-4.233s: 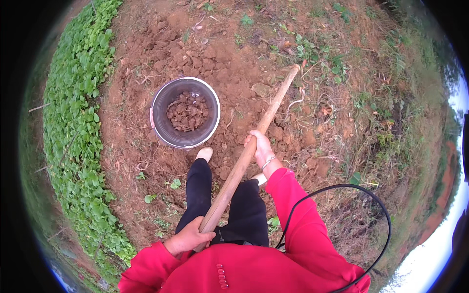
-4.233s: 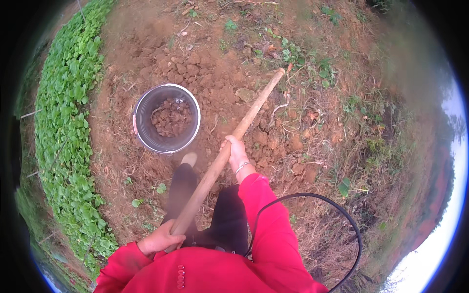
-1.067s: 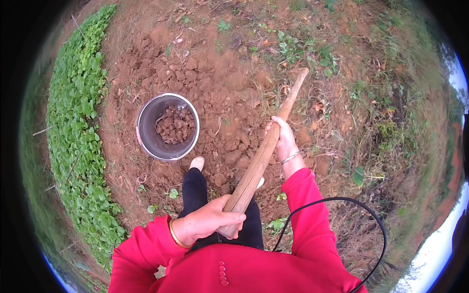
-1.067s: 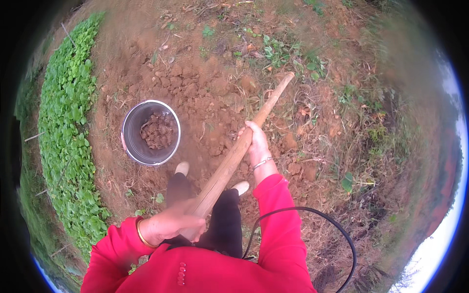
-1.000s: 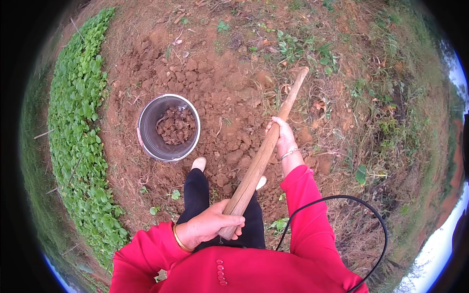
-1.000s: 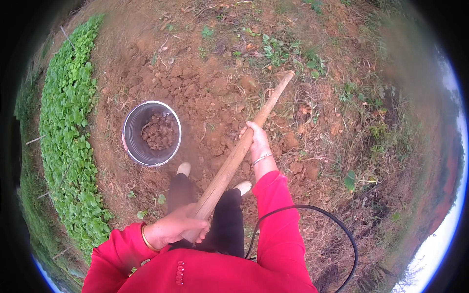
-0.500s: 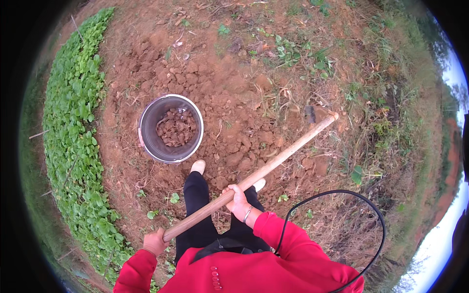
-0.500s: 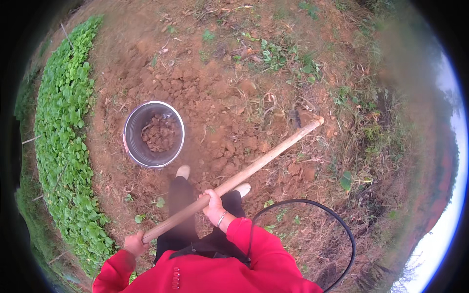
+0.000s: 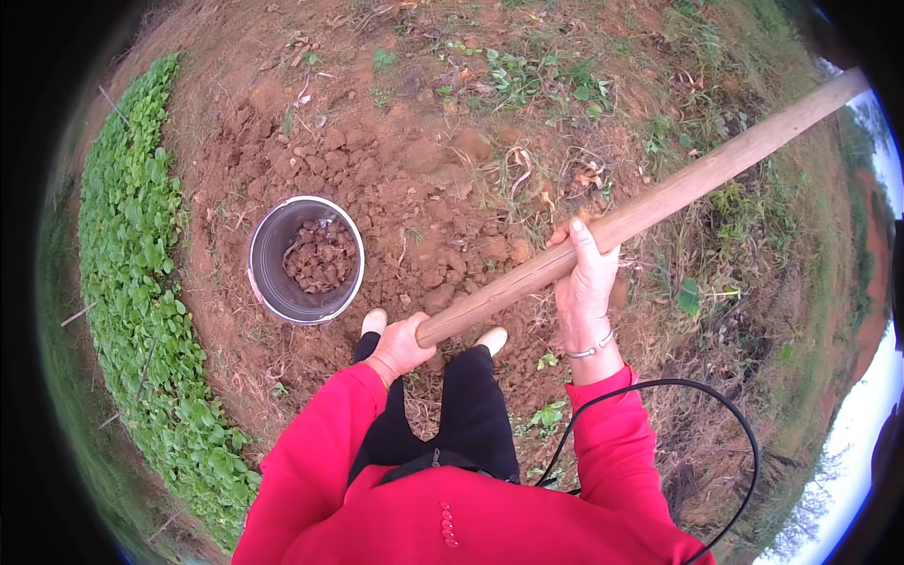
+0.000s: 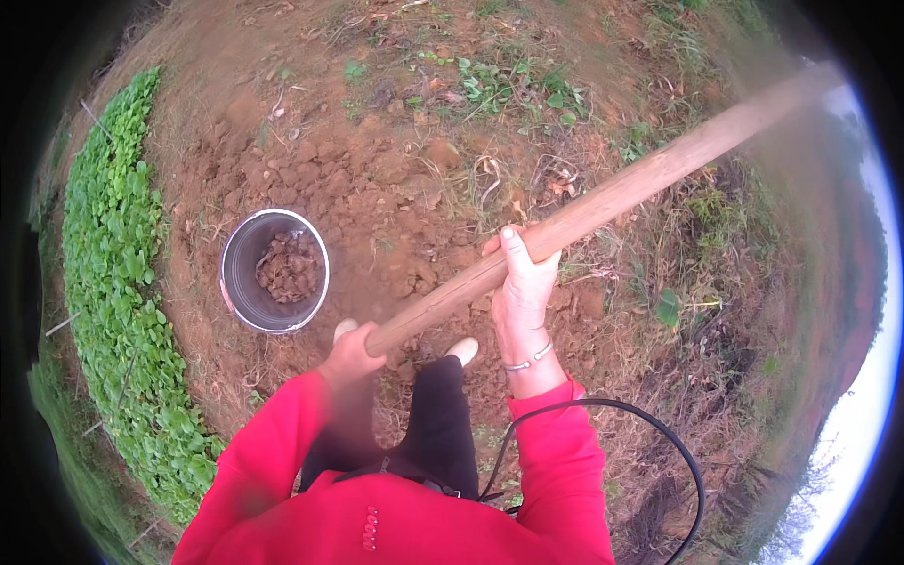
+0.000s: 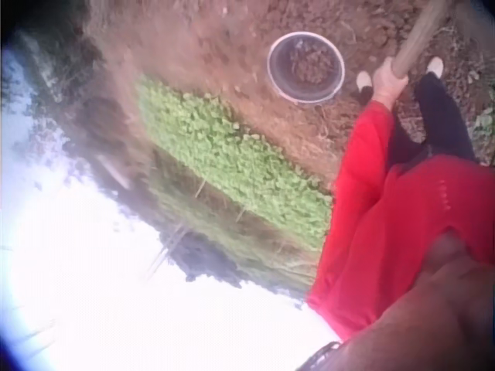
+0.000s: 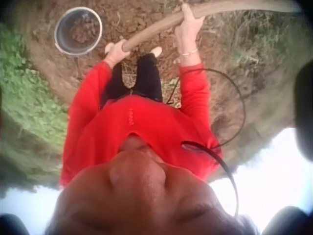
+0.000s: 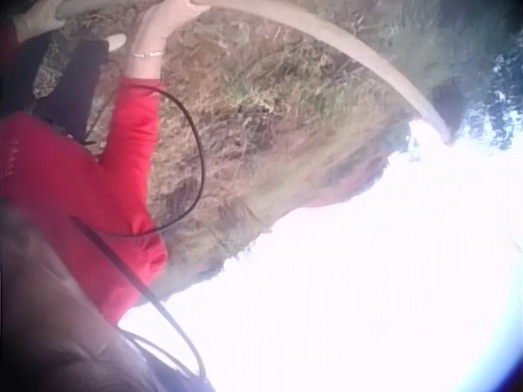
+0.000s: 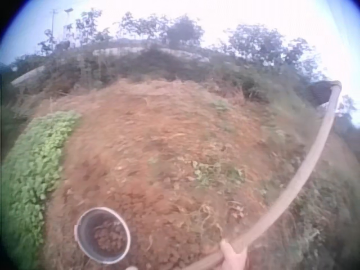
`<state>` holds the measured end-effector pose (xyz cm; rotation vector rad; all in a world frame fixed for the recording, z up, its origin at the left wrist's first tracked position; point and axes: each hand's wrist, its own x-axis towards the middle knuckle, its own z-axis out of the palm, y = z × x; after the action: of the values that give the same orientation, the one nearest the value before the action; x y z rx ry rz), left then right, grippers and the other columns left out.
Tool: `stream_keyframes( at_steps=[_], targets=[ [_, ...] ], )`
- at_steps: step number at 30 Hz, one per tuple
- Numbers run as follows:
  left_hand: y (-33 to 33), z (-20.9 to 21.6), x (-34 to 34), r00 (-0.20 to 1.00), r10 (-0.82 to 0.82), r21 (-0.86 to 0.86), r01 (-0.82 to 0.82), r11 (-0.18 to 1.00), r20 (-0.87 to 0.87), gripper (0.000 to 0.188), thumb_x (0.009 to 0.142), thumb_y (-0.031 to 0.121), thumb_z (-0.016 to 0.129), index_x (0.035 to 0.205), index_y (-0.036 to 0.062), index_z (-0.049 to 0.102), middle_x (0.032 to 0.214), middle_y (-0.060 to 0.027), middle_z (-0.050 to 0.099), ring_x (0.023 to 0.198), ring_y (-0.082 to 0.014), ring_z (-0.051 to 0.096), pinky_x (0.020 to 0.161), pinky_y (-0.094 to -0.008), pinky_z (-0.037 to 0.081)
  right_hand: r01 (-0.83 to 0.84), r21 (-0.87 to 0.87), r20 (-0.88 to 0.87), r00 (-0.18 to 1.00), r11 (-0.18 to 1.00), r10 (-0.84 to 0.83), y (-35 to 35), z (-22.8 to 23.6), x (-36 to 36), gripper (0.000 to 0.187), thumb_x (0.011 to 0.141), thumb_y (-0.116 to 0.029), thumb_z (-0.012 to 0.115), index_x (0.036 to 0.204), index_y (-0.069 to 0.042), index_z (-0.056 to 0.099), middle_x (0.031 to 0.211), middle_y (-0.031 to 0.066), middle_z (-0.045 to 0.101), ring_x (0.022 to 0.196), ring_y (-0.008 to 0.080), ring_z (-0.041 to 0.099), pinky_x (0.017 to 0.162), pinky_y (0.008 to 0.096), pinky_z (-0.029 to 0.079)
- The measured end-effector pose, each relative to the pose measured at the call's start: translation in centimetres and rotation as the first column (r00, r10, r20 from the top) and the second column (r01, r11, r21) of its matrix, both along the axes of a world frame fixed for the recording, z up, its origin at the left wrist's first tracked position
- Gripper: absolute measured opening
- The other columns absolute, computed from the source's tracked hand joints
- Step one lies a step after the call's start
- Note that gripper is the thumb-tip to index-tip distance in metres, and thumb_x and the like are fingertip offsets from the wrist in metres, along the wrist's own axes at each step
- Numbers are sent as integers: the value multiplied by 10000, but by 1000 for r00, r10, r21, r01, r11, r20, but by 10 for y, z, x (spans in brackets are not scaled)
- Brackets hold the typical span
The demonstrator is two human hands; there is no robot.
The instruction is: The person uses a hoe to break up soil in a garden bed, moving along rows of small green plants. They repeatedly strike the ground to loosen the earth and occasionally pause to reposition.
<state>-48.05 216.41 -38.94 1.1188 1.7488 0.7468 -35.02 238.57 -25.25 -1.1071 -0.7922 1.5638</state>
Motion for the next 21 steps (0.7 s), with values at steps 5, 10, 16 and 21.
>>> stream_keyframes(
  at_steps=[5,10,16,21],
  targets=[
    [97,44,51,994,12,-119,1,993,112,376,650,198,653,977,49,541,836,-180,606,834,-346,584,698,-384,464,-46,129,97,995,991,33,75,7,22,253,815,-74,571,968,-32,374,685,64,488,511,157,508,466,313,480],
    [54,-1,21,992,101,-248,-80,965,72,371,646,238,634,967,73,550,844,-188,614,835,-360,582,719,-408,472,-100,-130,91,989,986,113,64,-105,-19,161,812,-116,560,829,-53,413,645,42,464,490,142,473,452,298,453],
    [-166,-4,34,817,448,-767,-12,642,362,324,664,160,649,923,18,516,633,-59,561,465,-135,536,421,-279,435,-121,-791,185,887,600,424,-157,-279,-21,162,797,-150,585,831,-48,463,613,65,492,474,200,512,445,347,458],
    [-104,76,16,737,437,-701,69,710,515,368,724,150,620,1004,-10,443,641,-69,540,492,-133,543,440,-265,445,-207,-795,61,908,571,414,-107,-226,-33,176,794,-177,583,810,-35,481,607,81,514,499,207,531,448,339,457]
  ],
)
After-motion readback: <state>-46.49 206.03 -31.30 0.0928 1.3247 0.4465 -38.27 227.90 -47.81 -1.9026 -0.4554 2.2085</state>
